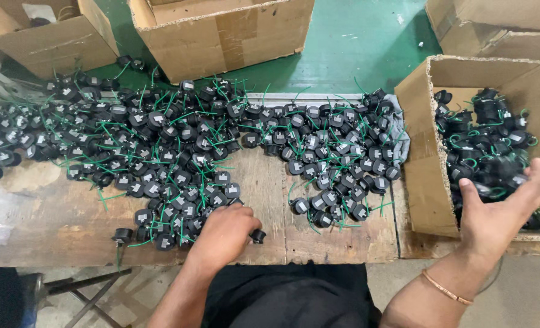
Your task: The person picks up black plug adapters with green wires from a workbench, coils the wire around each adapter by hand, and places the finished adapters into a cardboard box, working through the pile one item at a time.
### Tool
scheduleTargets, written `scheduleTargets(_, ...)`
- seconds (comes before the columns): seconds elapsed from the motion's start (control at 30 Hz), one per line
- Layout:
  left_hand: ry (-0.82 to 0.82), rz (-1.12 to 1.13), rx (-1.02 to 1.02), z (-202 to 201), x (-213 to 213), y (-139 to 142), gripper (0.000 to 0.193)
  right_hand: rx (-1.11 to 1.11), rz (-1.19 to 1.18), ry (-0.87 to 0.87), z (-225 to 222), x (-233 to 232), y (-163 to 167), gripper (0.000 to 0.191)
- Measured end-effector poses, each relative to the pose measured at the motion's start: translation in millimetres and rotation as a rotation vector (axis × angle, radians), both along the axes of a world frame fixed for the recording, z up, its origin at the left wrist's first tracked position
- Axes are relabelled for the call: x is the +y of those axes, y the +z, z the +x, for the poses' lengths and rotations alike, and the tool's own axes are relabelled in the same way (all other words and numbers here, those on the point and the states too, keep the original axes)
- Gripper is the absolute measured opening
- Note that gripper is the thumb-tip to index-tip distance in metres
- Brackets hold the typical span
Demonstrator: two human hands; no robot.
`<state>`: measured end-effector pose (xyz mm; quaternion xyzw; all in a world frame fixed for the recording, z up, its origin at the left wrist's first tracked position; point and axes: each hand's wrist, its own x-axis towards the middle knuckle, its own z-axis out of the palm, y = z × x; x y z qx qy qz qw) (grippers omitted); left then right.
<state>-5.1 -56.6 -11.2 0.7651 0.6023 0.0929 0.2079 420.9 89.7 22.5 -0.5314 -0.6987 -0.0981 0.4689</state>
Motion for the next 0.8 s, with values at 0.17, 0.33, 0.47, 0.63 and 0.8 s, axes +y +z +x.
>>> scheduleTargets(0.17, 0.088, 0.164, -0.019, 0, 11, 4, 0.017, 0.252, -0.094, 0.116, -3, 9, -7, 0.053)
scheduleTargets(0.33, 0.244, 0.411, -0.348, 7, 16, 31, 0.031, 0.331, 0.045, 0.242, -29, -10, -4, 0.033)
scheduleTargets(0.47, 0.158, 0.442, -0.606, 21, 17, 48, 0.037, 0.604, -0.213, 0.517, -85, -41, -8, 0.035)
scheduleTargets(0.63, -0.014, 0.403, -0.684, 41, 18, 54, 0.035, 0.220, -0.796, 0.998, -152, -72, -28, 0.064)
scheduleTargets(0.8, 0.136, 0.312, -0.835, 53, 13, 40, 0.022, 0.236, -0.951, 0.967, -166, -81, -47, 0.044)
